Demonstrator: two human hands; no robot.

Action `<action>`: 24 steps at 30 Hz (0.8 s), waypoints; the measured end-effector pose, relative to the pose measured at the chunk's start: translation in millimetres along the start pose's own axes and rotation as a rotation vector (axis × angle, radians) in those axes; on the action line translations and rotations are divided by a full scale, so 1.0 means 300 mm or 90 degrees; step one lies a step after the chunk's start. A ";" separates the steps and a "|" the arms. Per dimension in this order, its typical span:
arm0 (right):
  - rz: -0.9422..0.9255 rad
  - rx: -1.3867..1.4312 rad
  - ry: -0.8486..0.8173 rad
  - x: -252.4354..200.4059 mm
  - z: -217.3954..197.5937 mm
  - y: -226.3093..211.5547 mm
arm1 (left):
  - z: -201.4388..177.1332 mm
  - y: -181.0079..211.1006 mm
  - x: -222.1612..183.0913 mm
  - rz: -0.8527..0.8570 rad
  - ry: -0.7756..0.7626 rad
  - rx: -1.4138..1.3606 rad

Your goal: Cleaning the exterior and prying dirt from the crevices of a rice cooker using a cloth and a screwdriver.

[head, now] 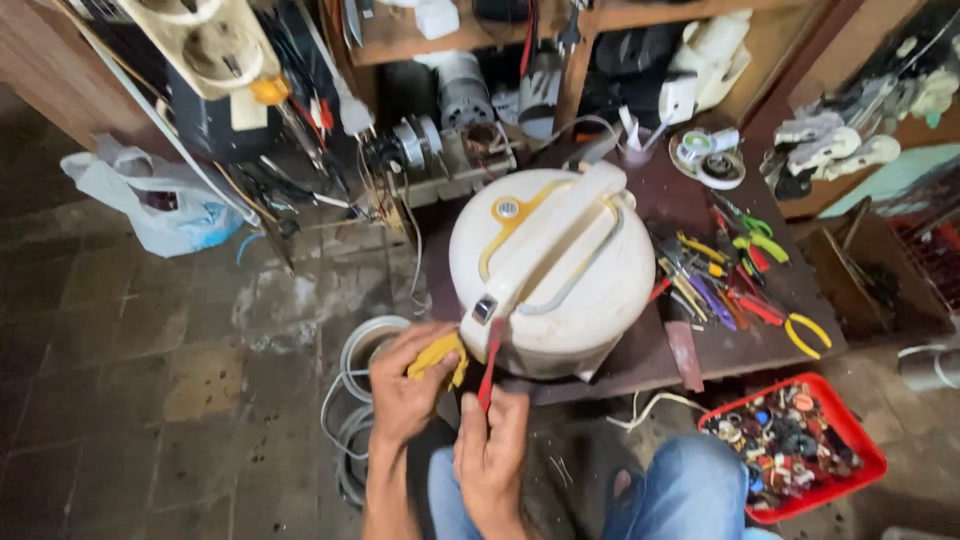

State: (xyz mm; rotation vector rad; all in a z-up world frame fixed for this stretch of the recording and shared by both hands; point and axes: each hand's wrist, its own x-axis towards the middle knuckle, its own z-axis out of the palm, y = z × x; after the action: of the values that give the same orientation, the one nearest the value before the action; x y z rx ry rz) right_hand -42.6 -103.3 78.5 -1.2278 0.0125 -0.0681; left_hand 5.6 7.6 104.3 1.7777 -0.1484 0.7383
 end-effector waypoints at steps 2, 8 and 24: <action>0.069 0.053 0.017 0.004 0.012 0.004 | -0.003 -0.060 -0.037 -0.030 0.009 -0.002; -0.127 -0.048 -0.001 0.002 0.039 -0.012 | 0.014 -0.248 -0.178 -0.177 0.181 0.009; 0.069 0.110 0.030 -0.021 0.084 -0.031 | 0.024 -0.268 -0.230 -0.253 0.318 -0.048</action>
State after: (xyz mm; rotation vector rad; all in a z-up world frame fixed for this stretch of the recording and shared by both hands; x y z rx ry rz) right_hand -48.1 -82.2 95.5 -1.0511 0.1122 -0.0041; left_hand -9.9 10.7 -0.7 1.4406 0.4912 0.8436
